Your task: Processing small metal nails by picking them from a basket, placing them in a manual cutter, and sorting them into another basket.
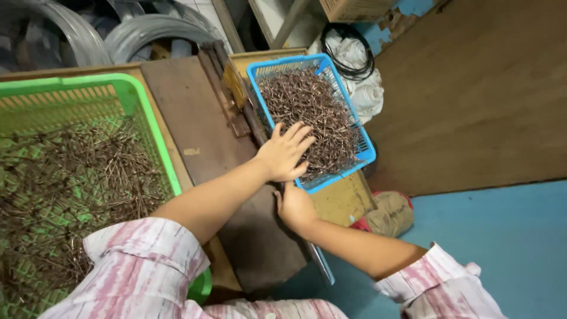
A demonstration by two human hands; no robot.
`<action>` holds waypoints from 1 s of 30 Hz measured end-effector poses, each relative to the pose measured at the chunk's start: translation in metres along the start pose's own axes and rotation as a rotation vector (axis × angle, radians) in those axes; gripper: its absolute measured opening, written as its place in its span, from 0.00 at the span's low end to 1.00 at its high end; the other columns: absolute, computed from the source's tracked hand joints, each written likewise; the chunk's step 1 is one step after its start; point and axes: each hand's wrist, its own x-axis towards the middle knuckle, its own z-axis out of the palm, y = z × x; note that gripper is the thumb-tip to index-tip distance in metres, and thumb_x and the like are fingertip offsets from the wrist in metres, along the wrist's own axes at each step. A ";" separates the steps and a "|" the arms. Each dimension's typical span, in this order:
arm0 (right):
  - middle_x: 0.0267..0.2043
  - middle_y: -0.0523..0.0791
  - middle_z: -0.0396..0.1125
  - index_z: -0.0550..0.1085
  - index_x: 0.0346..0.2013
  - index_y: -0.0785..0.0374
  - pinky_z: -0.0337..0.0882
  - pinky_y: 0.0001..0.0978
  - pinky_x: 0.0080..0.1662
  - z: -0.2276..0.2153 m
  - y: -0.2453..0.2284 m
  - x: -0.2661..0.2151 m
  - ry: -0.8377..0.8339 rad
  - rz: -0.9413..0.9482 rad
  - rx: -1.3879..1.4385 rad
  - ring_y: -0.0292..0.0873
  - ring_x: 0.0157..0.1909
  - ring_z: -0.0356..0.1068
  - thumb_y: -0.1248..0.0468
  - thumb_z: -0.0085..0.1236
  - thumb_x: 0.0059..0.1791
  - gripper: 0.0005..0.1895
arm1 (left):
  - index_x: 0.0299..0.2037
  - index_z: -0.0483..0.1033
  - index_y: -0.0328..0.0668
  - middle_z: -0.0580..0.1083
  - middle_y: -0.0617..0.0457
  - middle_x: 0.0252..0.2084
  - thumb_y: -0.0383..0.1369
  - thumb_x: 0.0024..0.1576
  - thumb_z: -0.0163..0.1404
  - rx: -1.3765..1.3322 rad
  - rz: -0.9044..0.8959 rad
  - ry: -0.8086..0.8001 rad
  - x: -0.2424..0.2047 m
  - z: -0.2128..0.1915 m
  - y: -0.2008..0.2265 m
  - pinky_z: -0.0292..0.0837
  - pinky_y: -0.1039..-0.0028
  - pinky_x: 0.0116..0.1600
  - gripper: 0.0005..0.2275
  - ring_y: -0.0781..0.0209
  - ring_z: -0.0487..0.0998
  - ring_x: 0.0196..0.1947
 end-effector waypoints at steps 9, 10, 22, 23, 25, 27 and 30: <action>0.37 0.63 0.78 0.69 0.51 0.68 0.79 0.65 0.47 -0.033 -0.018 -0.012 -0.012 -0.021 0.121 0.69 0.47 0.80 0.56 0.51 0.58 0.16 | 0.70 0.67 0.48 0.65 0.44 0.70 0.60 0.57 0.43 0.013 -0.070 -0.081 0.003 0.014 -0.008 0.52 0.36 0.70 0.35 0.45 0.61 0.74; 0.37 0.63 0.78 0.69 0.51 0.68 0.79 0.65 0.47 -0.034 -0.020 -0.011 -0.009 -0.023 0.123 0.69 0.47 0.80 0.56 0.51 0.58 0.16 | 0.70 0.67 0.48 0.65 0.44 0.70 0.60 0.57 0.43 0.017 -0.068 -0.080 0.003 0.012 -0.009 0.52 0.36 0.70 0.35 0.45 0.61 0.74; 0.39 0.60 0.78 0.71 0.52 0.66 0.80 0.59 0.48 -0.025 -0.016 -0.009 0.026 0.005 0.091 0.66 0.48 0.81 0.55 0.52 0.57 0.17 | 0.71 0.64 0.52 0.63 0.47 0.70 0.62 0.58 0.45 0.005 -0.065 -0.125 0.001 0.011 -0.005 0.57 0.44 0.65 0.35 0.45 0.62 0.70; 0.40 0.61 0.78 0.70 0.53 0.67 0.80 0.60 0.49 -0.029 -0.019 -0.014 0.015 0.008 0.119 0.67 0.49 0.80 0.56 0.52 0.57 0.17 | 0.70 0.67 0.51 0.61 0.47 0.72 0.60 0.58 0.47 -0.006 -0.142 -0.183 -0.002 0.004 0.000 0.55 0.42 0.67 0.33 0.44 0.60 0.71; 0.41 0.62 0.78 0.70 0.54 0.67 0.79 0.61 0.50 -0.037 -0.019 -0.012 0.030 0.010 0.143 0.68 0.50 0.79 0.56 0.52 0.57 0.18 | 0.68 0.71 0.50 0.60 0.47 0.74 0.59 0.59 0.49 -0.005 -0.206 -0.224 0.003 -0.013 0.002 0.54 0.40 0.69 0.32 0.43 0.58 0.73; 0.43 0.64 0.77 0.69 0.55 0.66 0.78 0.64 0.52 -0.034 -0.018 -0.011 -0.007 0.009 0.164 0.69 0.52 0.79 0.56 0.53 0.57 0.18 | 0.69 0.66 0.51 0.58 0.47 0.72 0.51 0.58 0.57 -0.068 -0.579 -0.180 -0.004 -0.034 0.004 0.51 0.40 0.66 0.30 0.41 0.56 0.70; 0.42 0.64 0.77 0.69 0.58 0.65 0.79 0.63 0.52 -0.043 -0.023 -0.019 -0.003 0.018 0.167 0.69 0.51 0.79 0.55 0.54 0.57 0.20 | 0.74 0.48 0.24 0.45 0.08 0.75 0.49 0.66 0.53 -0.292 -1.137 0.118 -0.013 -0.063 -0.043 0.39 0.21 0.71 0.39 0.05 0.44 0.75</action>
